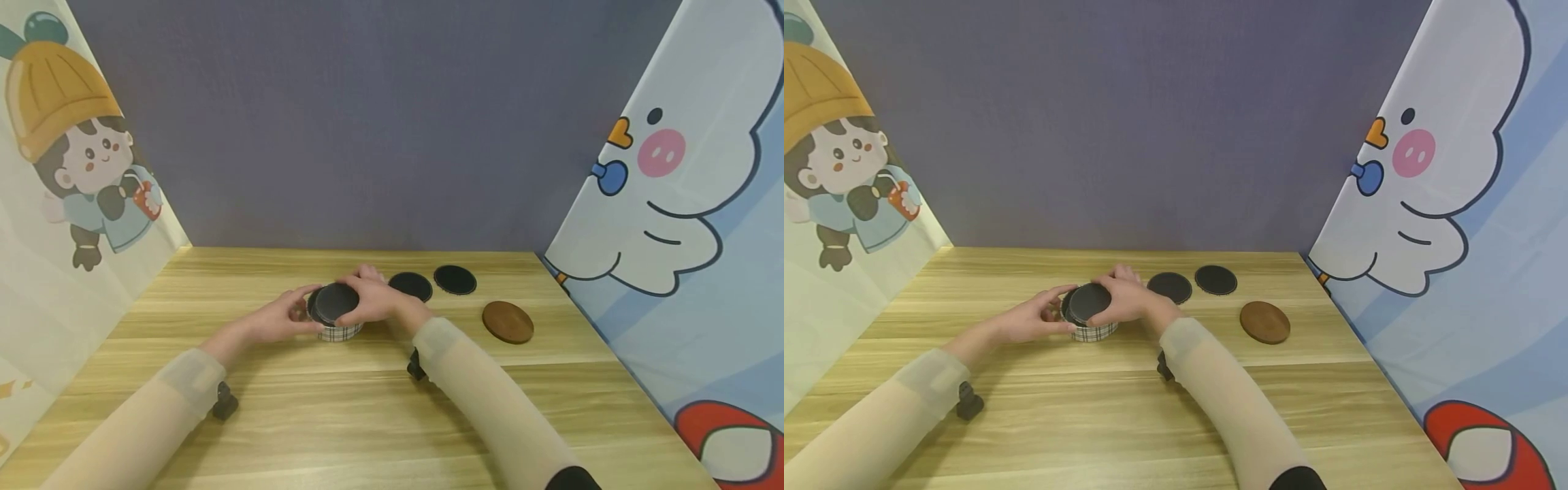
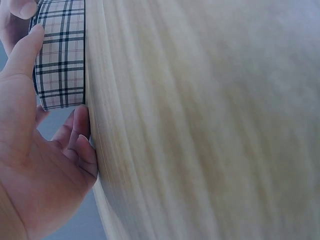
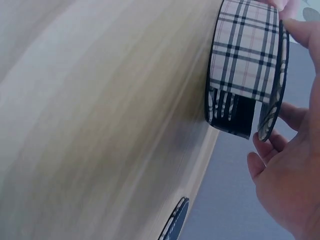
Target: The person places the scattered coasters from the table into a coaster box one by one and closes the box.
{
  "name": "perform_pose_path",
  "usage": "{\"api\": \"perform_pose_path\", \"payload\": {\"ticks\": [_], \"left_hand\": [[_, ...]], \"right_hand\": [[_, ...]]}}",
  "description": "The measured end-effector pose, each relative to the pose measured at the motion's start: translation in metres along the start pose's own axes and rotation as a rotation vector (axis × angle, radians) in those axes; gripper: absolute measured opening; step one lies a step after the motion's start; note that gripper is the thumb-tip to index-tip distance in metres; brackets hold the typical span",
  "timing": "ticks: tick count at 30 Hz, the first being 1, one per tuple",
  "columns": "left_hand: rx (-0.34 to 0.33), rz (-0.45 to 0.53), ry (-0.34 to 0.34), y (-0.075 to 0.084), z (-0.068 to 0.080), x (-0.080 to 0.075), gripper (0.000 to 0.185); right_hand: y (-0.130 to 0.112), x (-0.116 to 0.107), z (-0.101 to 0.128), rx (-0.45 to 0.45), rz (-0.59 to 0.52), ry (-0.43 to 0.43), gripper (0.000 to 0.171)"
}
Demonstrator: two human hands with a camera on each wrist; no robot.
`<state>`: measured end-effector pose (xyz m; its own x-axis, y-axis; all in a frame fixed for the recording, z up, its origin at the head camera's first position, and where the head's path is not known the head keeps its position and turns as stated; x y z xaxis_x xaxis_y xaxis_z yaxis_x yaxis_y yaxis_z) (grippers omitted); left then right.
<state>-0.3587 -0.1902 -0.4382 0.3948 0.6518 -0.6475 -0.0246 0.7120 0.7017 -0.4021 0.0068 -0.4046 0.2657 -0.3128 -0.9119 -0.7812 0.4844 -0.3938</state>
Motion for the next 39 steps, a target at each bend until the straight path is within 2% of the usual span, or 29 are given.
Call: {"api": "perform_pose_path", "payload": {"ticks": [22,39], "left_hand": [[0.010,0.008,-0.008,-0.0018,-0.0004,0.0006,0.100],[-0.007,-0.029,-0.007,-0.0013,-0.0001,0.0000,0.102]], "right_hand": [[-0.0048,0.0057,-0.0066,0.008,0.035,-0.012,0.098],[-0.0055,0.0041,0.0007,0.003,0.021,-0.032,0.093]]}}
Point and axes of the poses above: each hand's wrist, its own z-axis away from the middle knuckle, its own x-axis out of the palm, y = z × x, the point moved 7 cm from there along -z, towards the middle knuckle, and after that the axes turned 15 degrees about -x, right-handed, at the moved point
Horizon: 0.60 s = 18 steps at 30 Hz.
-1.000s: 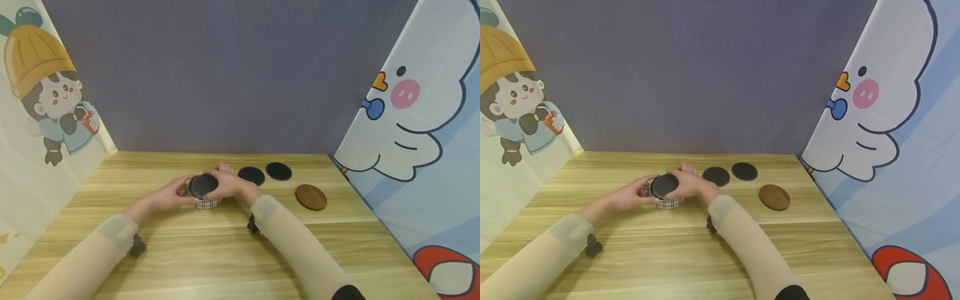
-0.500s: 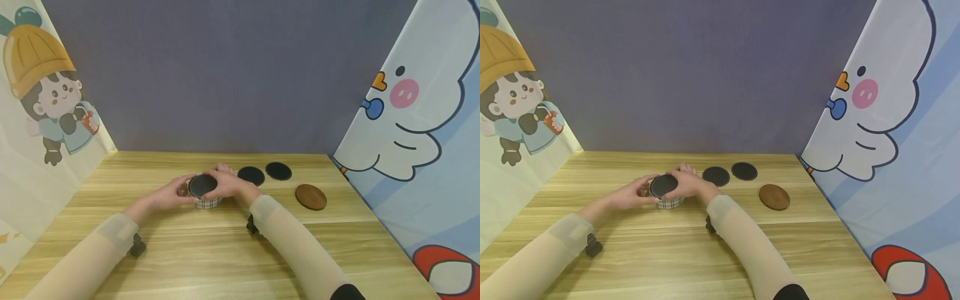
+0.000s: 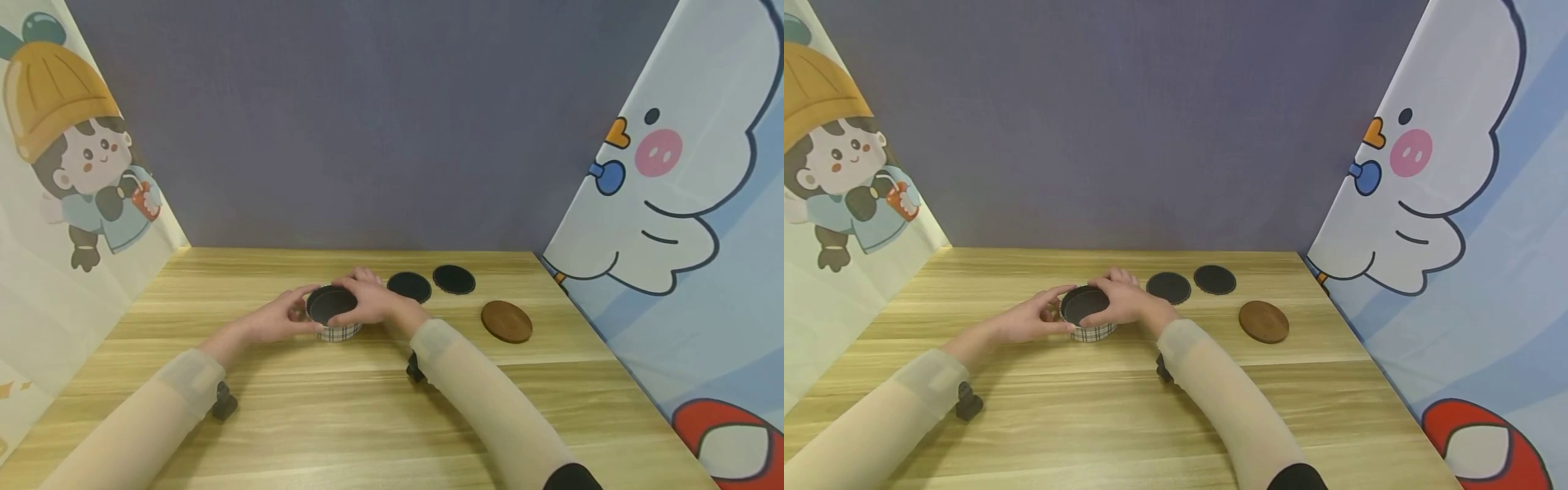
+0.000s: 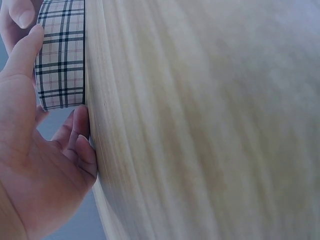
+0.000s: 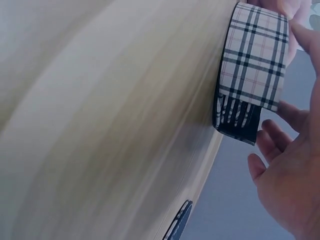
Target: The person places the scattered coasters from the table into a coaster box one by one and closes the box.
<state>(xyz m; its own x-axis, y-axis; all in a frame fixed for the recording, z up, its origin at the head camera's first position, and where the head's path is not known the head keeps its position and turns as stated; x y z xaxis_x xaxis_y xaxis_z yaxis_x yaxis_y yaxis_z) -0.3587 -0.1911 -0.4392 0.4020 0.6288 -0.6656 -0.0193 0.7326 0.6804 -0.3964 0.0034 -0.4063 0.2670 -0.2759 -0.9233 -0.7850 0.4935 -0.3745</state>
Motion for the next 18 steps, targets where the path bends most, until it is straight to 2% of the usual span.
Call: {"api": "perform_pose_path", "payload": {"ticks": [8,18], "left_hand": [[0.001,0.001,0.017,-0.001,-0.002,0.000,0.102],[0.020,0.026,0.030,0.000,-0.001,-0.002,0.104]], "right_hand": [[0.007,-0.007,0.014,0.000,-0.012,0.019,0.073],[0.023,-0.015,0.046,0.033,-0.007,-0.004,0.063]]}}
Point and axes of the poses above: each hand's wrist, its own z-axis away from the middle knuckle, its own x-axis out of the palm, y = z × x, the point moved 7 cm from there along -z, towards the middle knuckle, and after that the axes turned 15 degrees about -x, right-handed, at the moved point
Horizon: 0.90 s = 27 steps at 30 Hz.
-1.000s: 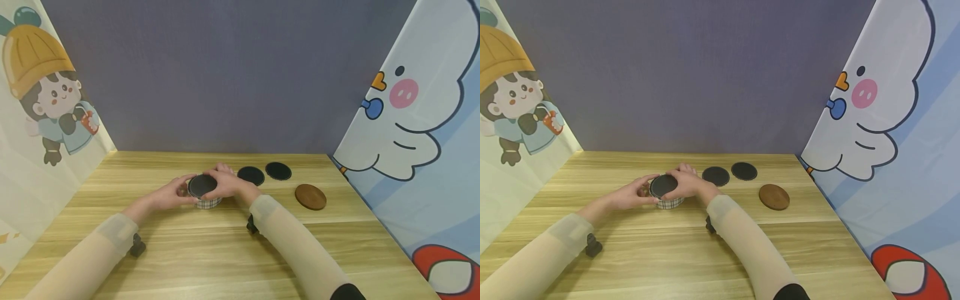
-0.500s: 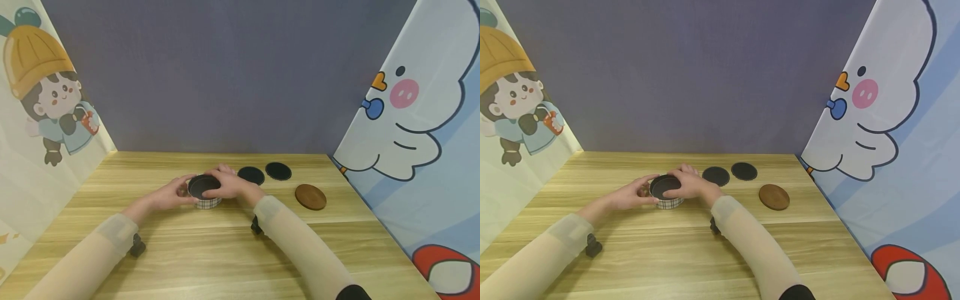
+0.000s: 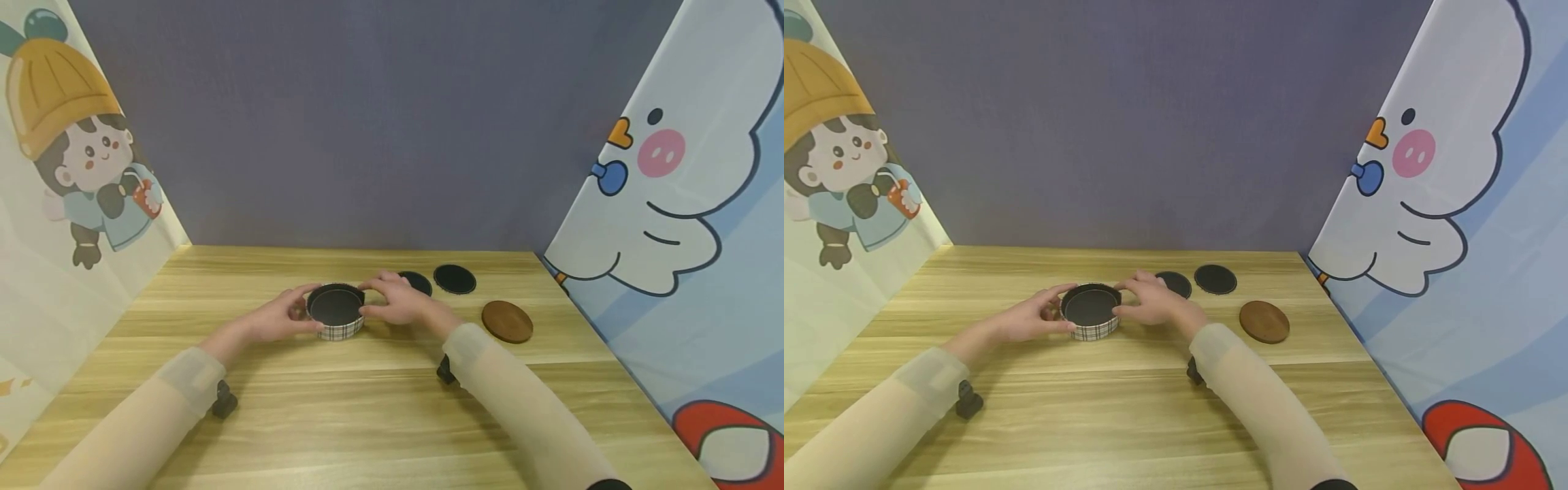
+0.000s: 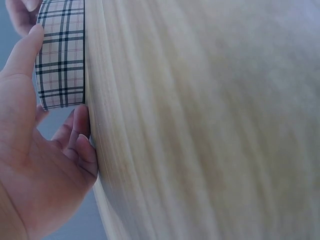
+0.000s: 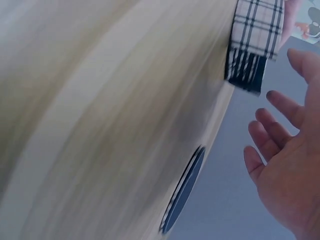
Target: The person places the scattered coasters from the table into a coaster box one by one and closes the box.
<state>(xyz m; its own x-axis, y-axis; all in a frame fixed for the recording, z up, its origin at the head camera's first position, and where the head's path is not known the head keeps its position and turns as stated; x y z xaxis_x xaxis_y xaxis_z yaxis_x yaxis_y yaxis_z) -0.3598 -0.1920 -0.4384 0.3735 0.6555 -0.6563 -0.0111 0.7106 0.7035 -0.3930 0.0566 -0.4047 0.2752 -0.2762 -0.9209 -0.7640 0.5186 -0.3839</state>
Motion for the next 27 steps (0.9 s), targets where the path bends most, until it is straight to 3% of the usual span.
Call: {"api": "perform_pose_path", "payload": {"ticks": [10,22,27], "left_hand": [[0.003,0.003,0.007,-0.001,0.000,0.000,0.105],[0.000,0.014,-0.001,0.000,0.001,0.000,0.103],[-0.004,0.021,-0.006,0.000,0.001,0.001,0.103]], "right_hand": [[0.031,-0.005,0.036,-0.009,0.037,-0.002,0.059],[0.068,-0.018,0.078,0.123,0.020,0.008,0.056],[0.076,-0.023,0.088,0.124,0.047,0.023,0.057]]}}
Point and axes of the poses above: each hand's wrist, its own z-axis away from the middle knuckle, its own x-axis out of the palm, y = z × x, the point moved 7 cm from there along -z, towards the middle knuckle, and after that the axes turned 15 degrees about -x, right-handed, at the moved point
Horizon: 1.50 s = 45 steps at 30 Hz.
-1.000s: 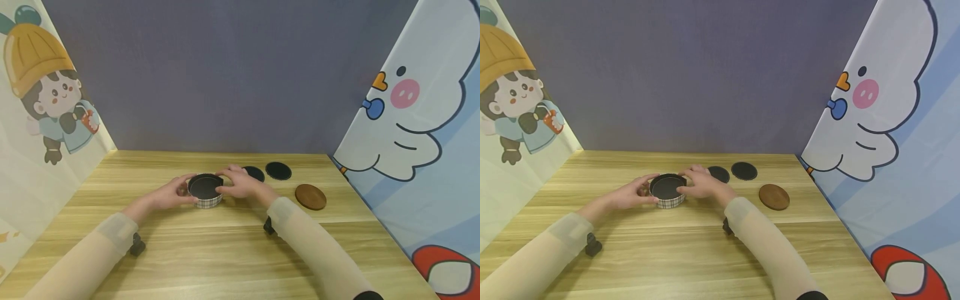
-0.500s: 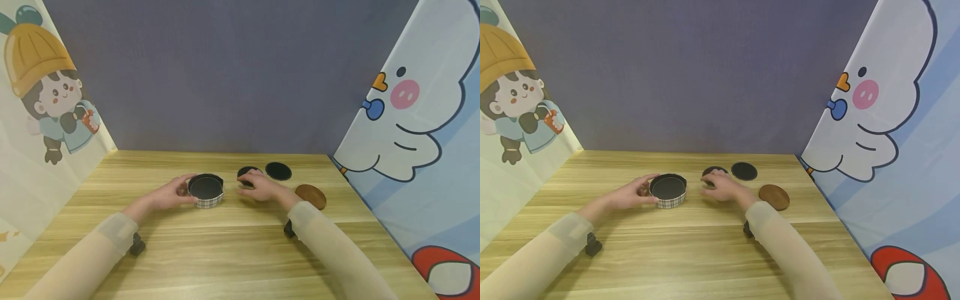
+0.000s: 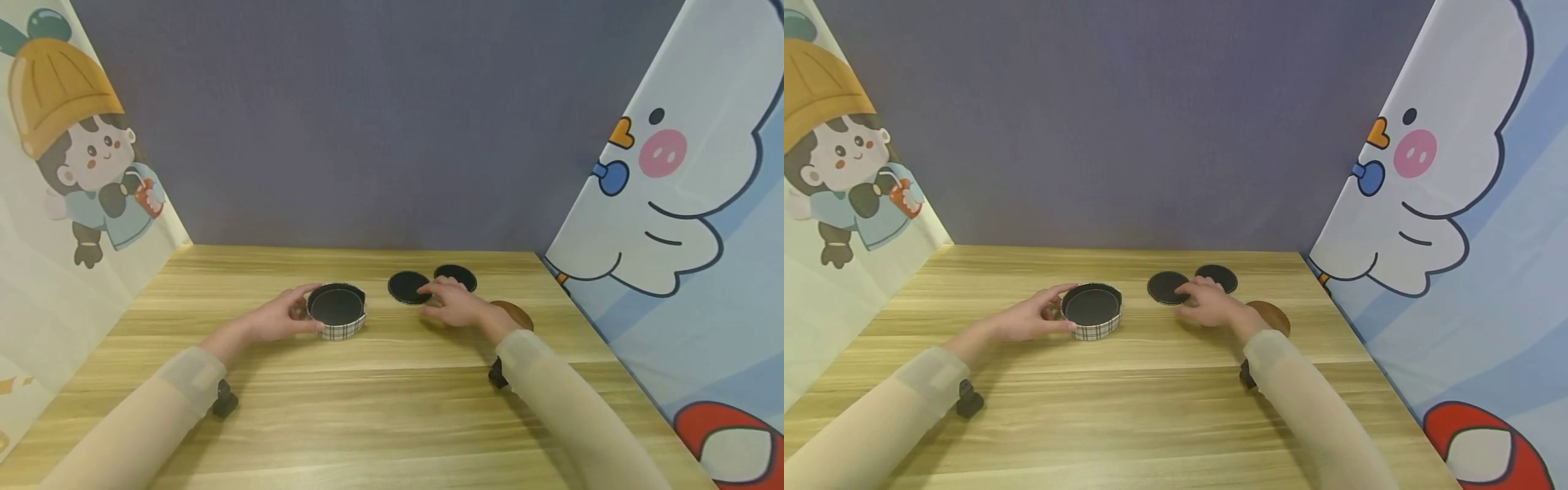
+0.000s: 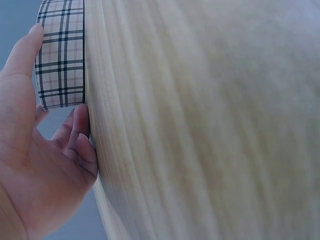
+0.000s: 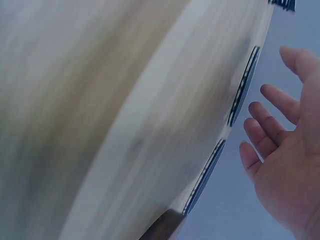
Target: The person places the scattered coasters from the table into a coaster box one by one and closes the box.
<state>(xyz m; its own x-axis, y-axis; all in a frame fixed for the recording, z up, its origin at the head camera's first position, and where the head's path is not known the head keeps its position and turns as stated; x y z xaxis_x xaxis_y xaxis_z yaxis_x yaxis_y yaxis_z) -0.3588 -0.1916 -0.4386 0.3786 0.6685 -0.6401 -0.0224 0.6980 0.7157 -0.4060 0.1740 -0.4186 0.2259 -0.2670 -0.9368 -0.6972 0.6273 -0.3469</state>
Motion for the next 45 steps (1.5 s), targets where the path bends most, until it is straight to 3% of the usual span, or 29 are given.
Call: {"api": "perform_pose_path", "payload": {"ticks": [12,18,30,45], "left_hand": [[-0.002,-0.006,0.004,0.000,0.000,-0.001,0.103],[0.006,-0.013,0.008,0.001,0.000,-0.001,0.103],[0.000,-0.024,0.009,-0.002,-0.001,-0.001,0.104],[-0.006,-0.021,0.015,0.002,0.000,0.000,0.104]], "right_hand": [[0.020,-0.004,0.001,0.024,-0.005,0.013,0.058],[0.020,-0.003,-0.009,-0.013,-0.002,0.012,0.061],[0.020,0.007,-0.036,0.005,-0.009,-0.052,0.058],[0.018,0.012,-0.041,0.071,-0.013,-0.109,0.052]]}}
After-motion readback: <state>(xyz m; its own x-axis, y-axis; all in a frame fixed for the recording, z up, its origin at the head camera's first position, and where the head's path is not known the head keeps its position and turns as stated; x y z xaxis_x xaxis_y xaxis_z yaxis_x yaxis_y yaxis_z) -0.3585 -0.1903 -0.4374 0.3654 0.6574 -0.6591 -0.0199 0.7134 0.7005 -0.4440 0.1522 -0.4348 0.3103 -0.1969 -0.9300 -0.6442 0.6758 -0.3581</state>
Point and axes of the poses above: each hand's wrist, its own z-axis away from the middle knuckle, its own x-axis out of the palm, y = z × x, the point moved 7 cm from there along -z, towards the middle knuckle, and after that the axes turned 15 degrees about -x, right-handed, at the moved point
